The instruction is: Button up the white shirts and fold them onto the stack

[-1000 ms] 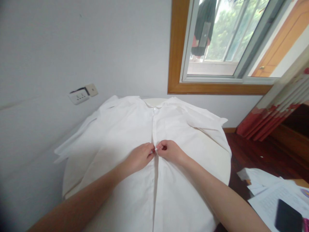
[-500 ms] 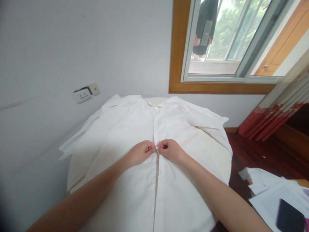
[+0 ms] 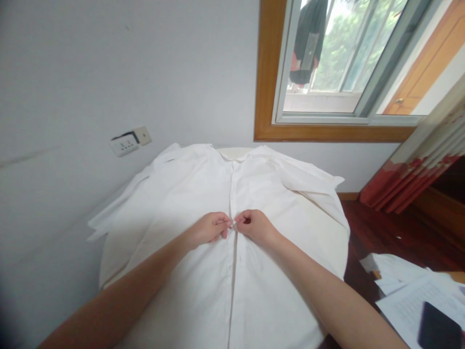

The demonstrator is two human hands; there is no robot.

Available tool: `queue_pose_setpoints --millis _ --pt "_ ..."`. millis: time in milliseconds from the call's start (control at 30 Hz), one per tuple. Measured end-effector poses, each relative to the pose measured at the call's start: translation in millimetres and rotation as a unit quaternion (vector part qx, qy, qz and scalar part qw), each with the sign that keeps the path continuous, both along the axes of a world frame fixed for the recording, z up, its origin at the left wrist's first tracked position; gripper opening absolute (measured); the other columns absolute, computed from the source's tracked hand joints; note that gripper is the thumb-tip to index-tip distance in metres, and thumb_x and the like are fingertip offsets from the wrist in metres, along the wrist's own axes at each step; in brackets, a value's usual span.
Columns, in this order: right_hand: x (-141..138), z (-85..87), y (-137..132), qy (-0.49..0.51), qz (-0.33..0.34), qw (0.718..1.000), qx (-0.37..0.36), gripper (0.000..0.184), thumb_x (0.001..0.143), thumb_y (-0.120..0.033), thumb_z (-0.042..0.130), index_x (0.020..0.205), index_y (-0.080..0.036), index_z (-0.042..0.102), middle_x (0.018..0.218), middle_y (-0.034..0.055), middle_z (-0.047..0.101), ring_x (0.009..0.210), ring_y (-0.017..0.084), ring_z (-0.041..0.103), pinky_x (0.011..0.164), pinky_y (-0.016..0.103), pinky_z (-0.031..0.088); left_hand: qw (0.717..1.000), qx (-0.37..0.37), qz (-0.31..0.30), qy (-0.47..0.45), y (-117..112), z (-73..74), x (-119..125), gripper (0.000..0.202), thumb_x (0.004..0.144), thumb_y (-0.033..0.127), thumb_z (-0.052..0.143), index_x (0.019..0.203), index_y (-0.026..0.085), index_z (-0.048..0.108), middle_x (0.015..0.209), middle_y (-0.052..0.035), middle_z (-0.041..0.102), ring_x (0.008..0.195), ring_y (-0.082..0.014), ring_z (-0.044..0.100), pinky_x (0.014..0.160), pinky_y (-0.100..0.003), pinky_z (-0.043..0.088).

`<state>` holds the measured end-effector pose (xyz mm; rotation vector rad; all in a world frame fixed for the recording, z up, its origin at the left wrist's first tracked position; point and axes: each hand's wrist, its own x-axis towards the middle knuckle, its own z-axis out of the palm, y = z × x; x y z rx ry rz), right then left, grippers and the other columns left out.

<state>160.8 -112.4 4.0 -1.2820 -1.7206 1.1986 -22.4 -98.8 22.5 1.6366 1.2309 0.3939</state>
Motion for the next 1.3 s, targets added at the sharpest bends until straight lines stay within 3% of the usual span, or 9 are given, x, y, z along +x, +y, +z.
queue_pose_setpoints --millis 200,333,567,800,967,1100,1300 --pt "2.1 0.5 0.6 0.008 -0.002 1.0 -0.005 0.02 0.069 -0.029 0.061 0.08 -0.014 0.067 0.061 -0.0026 0.056 0.054 0.009 0.045 0.051 0.02 0.033 0.987 -0.113 -0.001 -0.111 1.2 2.7 -1.6 0.021 0.073 0.035 0.057 0.077 0.016 0.051 0.063 0.0042 0.058 0.034 -0.0016 0.03 0.035 -0.019 0.015" --pt "2.9 -0.3 1.4 0.005 -0.004 1.0 -0.006 0.02 0.069 -0.028 0.061 0.081 -0.013 0.067 0.062 -0.0023 0.057 0.054 0.009 0.046 0.051 0.02 0.034 0.98 -0.148 -0.02 -0.128 4.7 1.1 -4.2 0.026 0.073 0.039 0.06 0.072 0.016 0.049 0.057 0.006 0.052 0.034 -0.0007 0.026 0.035 -0.019 0.011" --pt "1.8 3.6 -0.4 0.013 0.003 1.0 -0.012 0.021 0.069 -0.029 0.062 0.081 -0.012 0.067 0.061 -0.0029 0.056 0.053 0.008 0.045 0.051 0.02 0.034 0.981 -0.151 -0.023 -0.116 5.4 0.9 -3.2 0.03 0.073 0.043 0.061 0.07 0.016 0.049 0.046 0.009 0.042 0.035 -0.0031 0.027 0.036 -0.019 0.013" --pt "4.1 8.6 -1.0 0.018 0.034 0.999 -0.027 0.022 0.073 -0.027 0.059 0.085 -0.013 0.07 0.063 -0.0019 0.059 0.055 0.008 0.047 0.053 0.02 0.035 0.981 -0.156 -0.013 -0.118 6.1 -0.1 -2.0 0.03 0.068 0.042 0.064 0.072 0.016 0.049 0.056 0.0071 0.05 0.037 -0.0021 0.03 0.036 -0.019 0.014" --pt "7.9 10.8 0.1 0.065 0.063 0.994 -0.061 0.02 0.073 -0.027 0.06 0.087 -0.015 0.069 0.067 -0.0009 0.063 0.061 0.01 0.055 0.062 0.022 0.044 0.979 -0.159 -0.009 -0.128 6.3 -2.3 -2.5 0.028 0.069 0.04 0.062 0.074 0.017 0.048 0.056 0.0077 0.048 0.037 -0.002 0.03 0.036 -0.019 0.013" --pt "5.0 3.5 2.5 0.11 0.043 0.988 -0.1 0.02 0.066 -0.024 0.069 0.084 -0.017 0.063 0.069 -0.0021 0.063 0.062 0.011 0.058 0.064 0.024 0.049 0.978 -0.16 -0.016 -0.135 5.9 -1.5 -2.9 0.028 0.069 0.039 0.062 0.078 0.017 0.048 0.057 0.0079 0.049 0.037 -0.0019 0.029 0.037 -0.019 0.012" --pt "1.3 -1.4 1.8 0.052 0.005 0.995 -0.089 0.018 0.066 -0.029 0.071 0.073 -0.017 0.061 0.064 -0.0033 0.059 0.057 0.01 0.056 0.056 0.023 0.05 0.981 -0.147 -0.022 -0.126 4.8 -0.8 -3.0 0.025 0.07 0.038 0.061 0.078 0.017 0.048 0.059 0.0071 0.05 0.039 -0.0022 0.032 0.037 -0.019 0.014"
